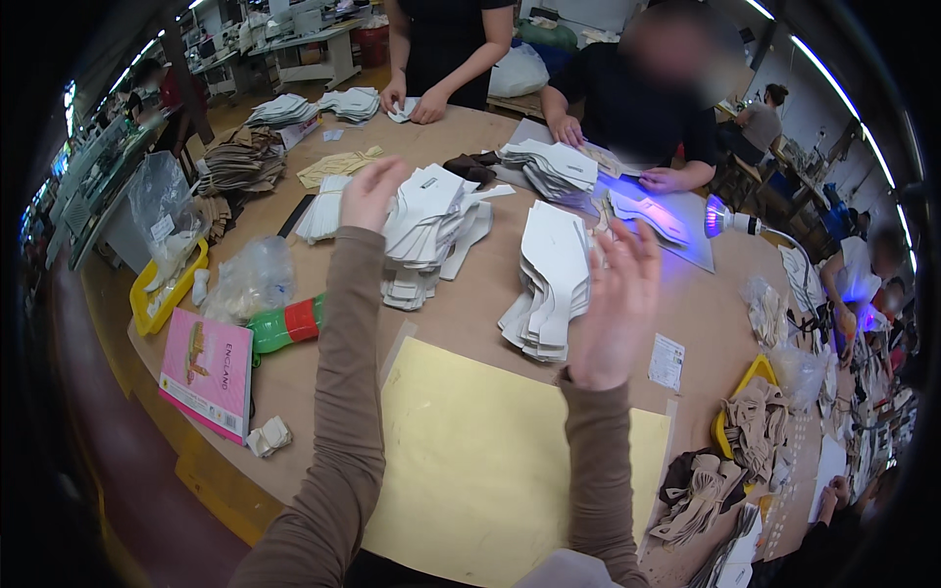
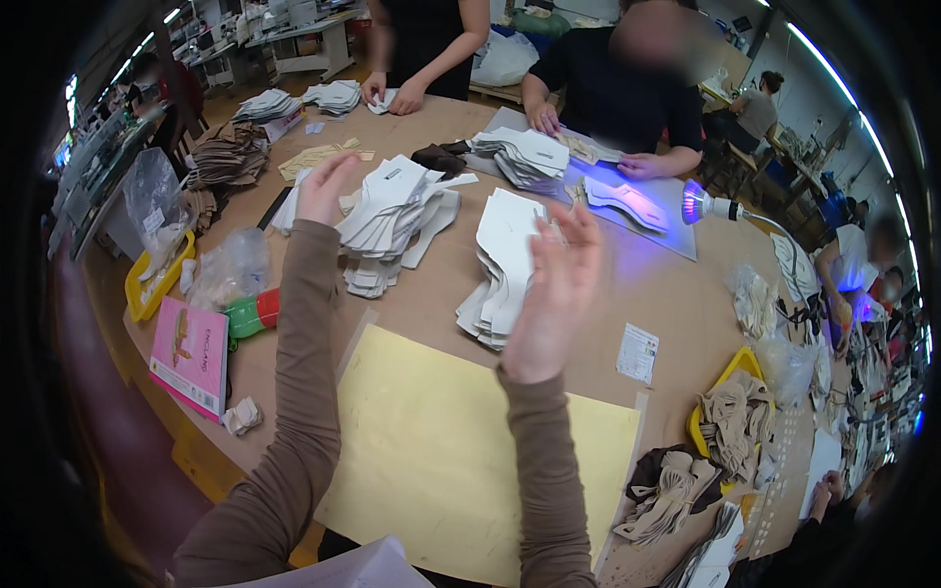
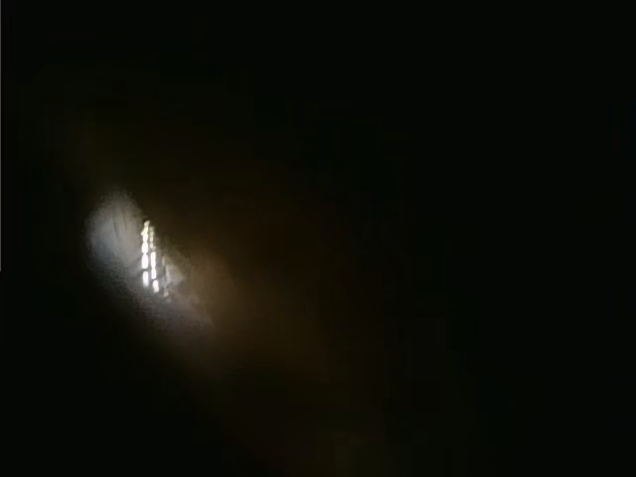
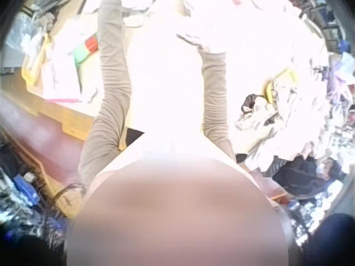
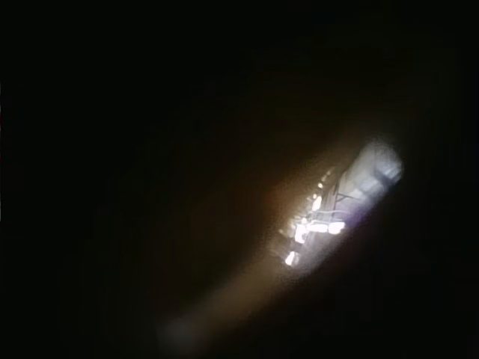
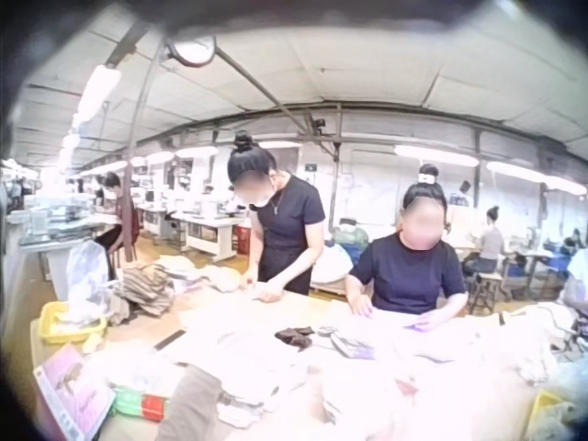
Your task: The person repeatedly folds white paper cutouts with a printed logo on a yellow work surface. They handle the pieces one at a time, creasing them along pre-marked lines, then stack the folded pieces into a growing pile. Other workers are visible in the background performing similar tasks.
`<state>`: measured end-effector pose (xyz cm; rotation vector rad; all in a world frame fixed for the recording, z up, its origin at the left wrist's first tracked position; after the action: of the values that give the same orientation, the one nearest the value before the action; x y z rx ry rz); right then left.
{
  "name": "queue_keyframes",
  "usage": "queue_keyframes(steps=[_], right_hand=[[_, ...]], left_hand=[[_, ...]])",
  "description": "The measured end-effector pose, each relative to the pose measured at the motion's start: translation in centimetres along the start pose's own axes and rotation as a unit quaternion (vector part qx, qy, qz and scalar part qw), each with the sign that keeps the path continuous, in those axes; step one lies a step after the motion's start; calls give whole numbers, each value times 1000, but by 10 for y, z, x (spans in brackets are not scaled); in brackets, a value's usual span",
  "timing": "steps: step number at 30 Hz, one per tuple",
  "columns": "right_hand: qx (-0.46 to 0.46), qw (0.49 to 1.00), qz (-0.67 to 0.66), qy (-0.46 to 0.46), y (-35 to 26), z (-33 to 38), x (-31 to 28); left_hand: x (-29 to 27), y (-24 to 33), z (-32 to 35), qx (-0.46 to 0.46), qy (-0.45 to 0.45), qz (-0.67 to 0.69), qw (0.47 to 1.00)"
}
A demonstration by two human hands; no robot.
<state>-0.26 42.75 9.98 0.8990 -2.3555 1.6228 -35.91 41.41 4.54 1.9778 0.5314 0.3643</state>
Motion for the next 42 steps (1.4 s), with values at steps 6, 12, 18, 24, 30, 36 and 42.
queue_keyframes(steps=[6, 12, 18, 24, 30, 36, 42], right_hand=[[230, 969, -93, 4, 153, -26, 74], [283, 955, -86, -9, 258, -37, 95], [218, 967, 132, 26, 251, -34, 107], [90, 974, 207, 1, 199, -40, 129], [103, 980, 166, 44, 194, -49, 108], [267, 916, 282, 97, 223, -45, 61], [181, 979, 71, 67, 234, -52, 62]], left_hand=[[-50, -119, 3, -331, -114, -225, 909], [-26, -126, 9, -322, -168, -185, 913], [-30, -96, 16, -305, -146, -38, 940], [-29, -45, 10, -209, -136, 70, 966], [-5, -48, 5, -189, -128, 53, 972], [35, -98, 14, -254, -158, -3, 954], [31, -110, 20, -286, -117, -5, 951]])
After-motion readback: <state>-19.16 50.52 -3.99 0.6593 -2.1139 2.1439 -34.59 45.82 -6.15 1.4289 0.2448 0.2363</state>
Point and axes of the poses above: each hand's wrist, its own z-axis away from the middle knuckle, its own x-axis out of the palm, y = z × x, the point moved 6 cm from there along -z, towards the middle knuckle, and after that the axes turned 11 degrees about -y, right-handed, at the moved point
